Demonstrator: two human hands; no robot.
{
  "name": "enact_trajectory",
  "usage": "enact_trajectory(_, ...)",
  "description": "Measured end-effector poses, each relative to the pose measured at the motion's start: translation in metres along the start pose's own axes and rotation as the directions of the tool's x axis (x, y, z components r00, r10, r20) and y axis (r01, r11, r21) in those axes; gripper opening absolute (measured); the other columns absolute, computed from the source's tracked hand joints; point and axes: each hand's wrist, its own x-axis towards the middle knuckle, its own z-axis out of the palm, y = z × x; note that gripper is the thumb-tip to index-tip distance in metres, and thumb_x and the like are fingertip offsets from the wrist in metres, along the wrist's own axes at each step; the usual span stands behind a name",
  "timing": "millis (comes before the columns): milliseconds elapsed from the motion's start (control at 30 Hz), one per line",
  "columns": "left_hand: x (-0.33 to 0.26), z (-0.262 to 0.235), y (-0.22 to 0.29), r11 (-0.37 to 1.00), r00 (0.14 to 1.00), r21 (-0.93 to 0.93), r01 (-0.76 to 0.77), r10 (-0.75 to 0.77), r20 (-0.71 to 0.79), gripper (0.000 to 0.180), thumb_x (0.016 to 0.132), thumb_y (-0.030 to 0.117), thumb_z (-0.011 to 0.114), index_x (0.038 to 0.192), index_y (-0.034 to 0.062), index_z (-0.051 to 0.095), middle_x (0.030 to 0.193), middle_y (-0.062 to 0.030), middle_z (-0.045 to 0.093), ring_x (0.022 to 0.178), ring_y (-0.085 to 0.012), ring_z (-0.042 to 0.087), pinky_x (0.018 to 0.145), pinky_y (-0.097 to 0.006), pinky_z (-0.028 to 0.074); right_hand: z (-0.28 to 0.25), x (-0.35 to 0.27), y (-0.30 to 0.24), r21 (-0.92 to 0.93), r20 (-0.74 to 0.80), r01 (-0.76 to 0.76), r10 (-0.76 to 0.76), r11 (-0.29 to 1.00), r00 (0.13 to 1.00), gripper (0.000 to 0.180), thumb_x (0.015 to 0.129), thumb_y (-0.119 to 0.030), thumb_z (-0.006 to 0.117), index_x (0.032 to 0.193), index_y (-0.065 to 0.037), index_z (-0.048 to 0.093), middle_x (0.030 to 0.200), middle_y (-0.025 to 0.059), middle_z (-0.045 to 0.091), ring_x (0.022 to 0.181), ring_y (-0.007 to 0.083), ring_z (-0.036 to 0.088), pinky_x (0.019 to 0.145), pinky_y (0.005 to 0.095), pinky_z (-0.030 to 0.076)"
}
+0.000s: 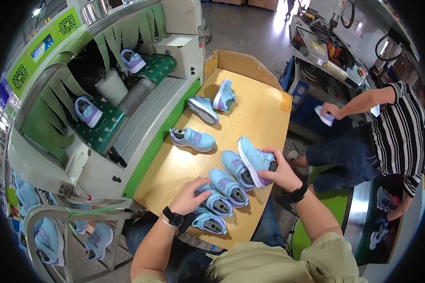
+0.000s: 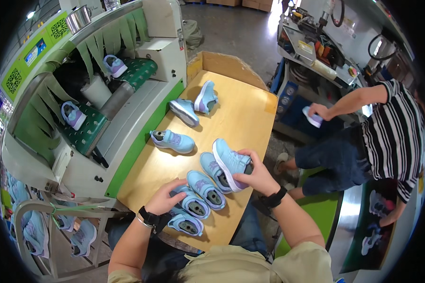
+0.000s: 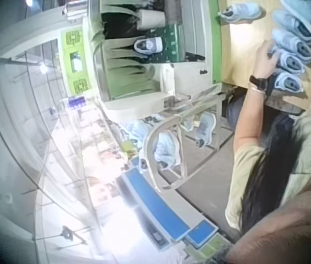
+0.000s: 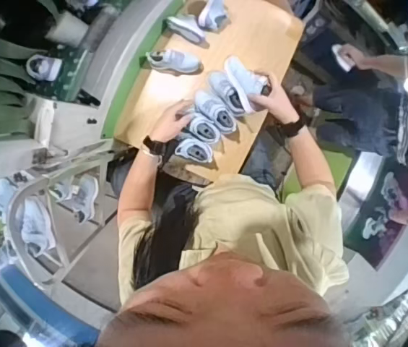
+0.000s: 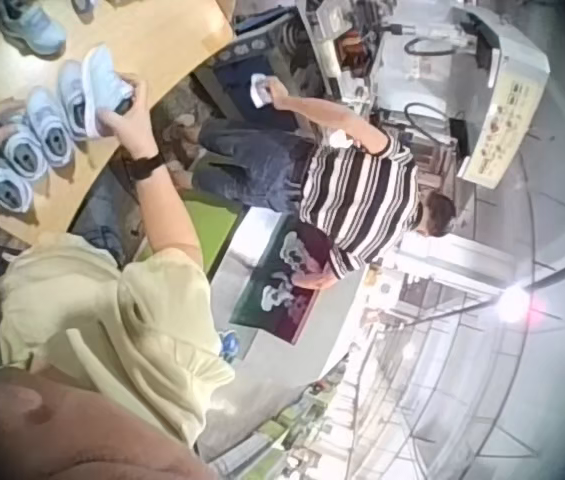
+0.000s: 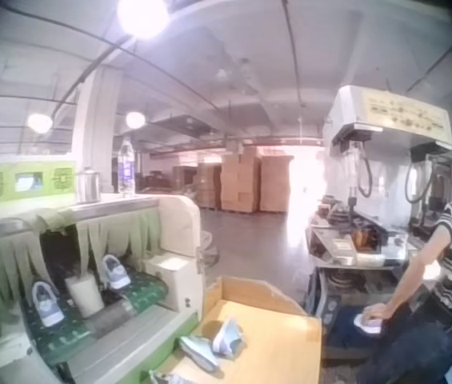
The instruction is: The person picks up light blue sneakers from a table, turns them over, and places them onto a conveyor belt. The person repeats this process for multiple pairs of shoes throughout the clip.
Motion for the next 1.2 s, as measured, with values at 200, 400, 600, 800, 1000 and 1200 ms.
enact_trajectory(200,-0.001,-0.016,-0.008,0.971,0.991,-0.210,0.118,-0.128,-0.036,0.044,0.095,0.017,0.065,0.135,0.0029,0.057,0.131,-0.0143,0.062,0.114,-0.0197,0.060,0.094,-0.032,0.048,-0.011,0.005,0.009,0.016,-0.063,0.036,-0.035,0.999,0.997,0.064,0.076,-0.010,0.078,0.133,-0.006,0.047,0.125,0.0091,0.053,0.119,0.0200,0.049,0.103,0.0326,0.040)
enact_trajectory(400,0.010,-0.048,-0.024,0.892,0.930,-0.418,0.174,-0.289,-0.227,0.035,0.097,0.015,0.063,0.128,-0.0004,0.059,0.122,-0.0104,0.066,0.110,-0.0167,0.062,0.094,-0.030,0.050,-0.006,0.033,0.025,-0.545,-0.028,0.250,-0.316,0.800,0.948,0.056,0.076,-0.005,0.071,0.129,-0.006,0.050,0.126,0.0175,0.052,0.123,0.0355,0.050,0.106,0.0395,0.041)
enact_trajectory(600,0.036,-0.075,-0.019,0.960,0.887,0.219,0.173,-0.055,-0.458,0.046,0.087,0.012,0.066,0.131,0.0034,0.057,0.135,-0.0159,0.057,0.126,-0.0307,0.054,0.107,-0.039,0.041,0.007,0.046,0.055,-0.486,0.134,0.320,-0.293,0.813,0.947,0.057,0.078,-0.001,0.069,0.131,-0.008,0.048,0.128,0.0194,0.047,0.124,0.0394,0.046,0.107,0.0416,0.039)
enact_trajectory(800,0.108,-0.091,-0.018,0.729,0.904,0.597,0.335,-0.071,-0.421,0.075,0.078,0.010,0.071,0.147,0.0146,0.041,0.148,-0.0151,0.043,0.137,-0.0382,0.041,0.114,-0.052,0.028,0.013,0.045,0.058,-0.505,0.100,0.319,-0.313,0.802,0.945,0.060,0.078,0.000,0.068,0.133,-0.005,0.046,0.129,0.0191,0.046,0.126,0.0375,0.044,0.109,0.0415,0.037)
enact_trajectory(1000,0.112,-0.093,0.015,0.605,0.910,0.687,0.401,-0.348,-0.225,0.066,0.068,0.033,0.085,0.121,0.0009,0.062,0.122,-0.0151,0.058,0.119,-0.0338,0.056,0.100,-0.051,0.042,0.008,0.044,0.069,-0.484,0.043,0.283,-0.300,0.828,0.953,0.061,0.078,-0.002,0.069,0.133,-0.003,0.045,0.130,0.0195,0.047,0.125,0.0377,0.045,0.109,0.0415,0.037)
enact_trajectory(1200,0.064,-0.093,-0.029,0.745,0.753,-0.342,0.573,-0.643,-0.139,0.076,0.074,0.040,0.081,0.128,-0.0041,0.051,0.119,-0.0176,0.061,0.105,-0.0283,0.064,0.078,-0.044,0.055,0.012,0.044,0.066,-0.387,-0.019,0.248,-0.277,0.888,0.961,0.065,0.077,-0.006,0.072,0.135,-0.002,0.043,0.130,0.0199,0.049,0.125,0.0373,0.047,0.107,0.0407,0.039)
